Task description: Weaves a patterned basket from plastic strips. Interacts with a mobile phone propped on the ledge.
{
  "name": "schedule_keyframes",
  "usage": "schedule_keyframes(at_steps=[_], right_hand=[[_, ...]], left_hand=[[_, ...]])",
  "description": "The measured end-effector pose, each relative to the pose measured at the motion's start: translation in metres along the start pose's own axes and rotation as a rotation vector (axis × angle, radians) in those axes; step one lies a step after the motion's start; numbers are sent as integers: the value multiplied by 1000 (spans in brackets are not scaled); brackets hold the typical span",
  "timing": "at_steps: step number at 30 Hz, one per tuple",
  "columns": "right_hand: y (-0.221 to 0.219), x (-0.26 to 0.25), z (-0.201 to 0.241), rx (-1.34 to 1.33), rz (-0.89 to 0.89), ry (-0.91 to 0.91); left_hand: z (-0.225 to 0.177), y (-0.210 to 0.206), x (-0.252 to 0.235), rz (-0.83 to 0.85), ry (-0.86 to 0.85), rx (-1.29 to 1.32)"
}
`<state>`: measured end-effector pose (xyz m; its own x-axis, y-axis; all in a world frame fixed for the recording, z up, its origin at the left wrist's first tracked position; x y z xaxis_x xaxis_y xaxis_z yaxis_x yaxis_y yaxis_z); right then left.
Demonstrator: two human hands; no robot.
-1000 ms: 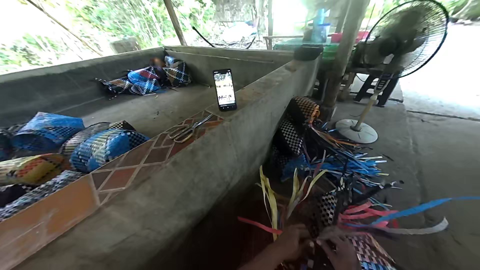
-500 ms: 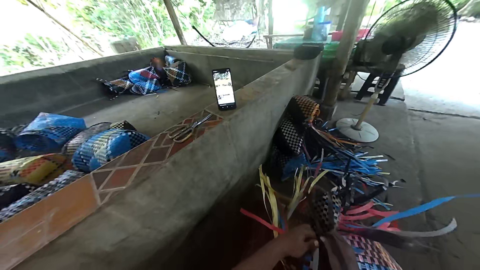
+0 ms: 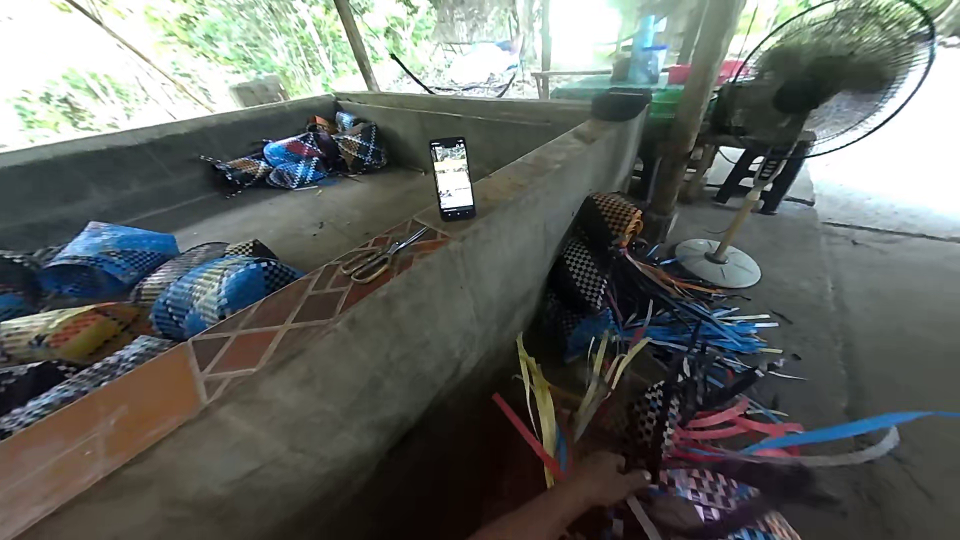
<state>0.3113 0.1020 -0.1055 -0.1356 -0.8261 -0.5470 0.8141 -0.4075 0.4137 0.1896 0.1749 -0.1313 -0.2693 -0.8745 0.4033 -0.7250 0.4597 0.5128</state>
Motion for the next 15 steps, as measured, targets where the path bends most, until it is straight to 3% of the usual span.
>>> schedule_keyframes(at_steps=[2, 7, 11, 15], right_hand=[[6, 9, -5, -36, -27, 107], [17, 1, -21, 124, 93, 108], [20, -27, -24, 5, -34, -10], [16, -38, -15, 18, -47, -219]], left_hand=[[1, -5, -5, 39, 11, -108], [-3, -6, -11, 57, -61, -123], [-23, -10, 3, 140, -211, 9], [-19, -4, 3, 122, -167, -19]])
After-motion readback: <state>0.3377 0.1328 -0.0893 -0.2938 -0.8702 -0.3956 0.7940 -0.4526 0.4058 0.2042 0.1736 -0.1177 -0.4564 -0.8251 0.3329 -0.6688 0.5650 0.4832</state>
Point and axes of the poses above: each hand's wrist, its own x-axis away from the middle knuckle, its own y-axis out of the back of the hand, z = x × y, the point moved 8 cm from there along -x, towards the middle knuckle, and after that the axes turned 15 degrees about -z, right-handed, at the moved point
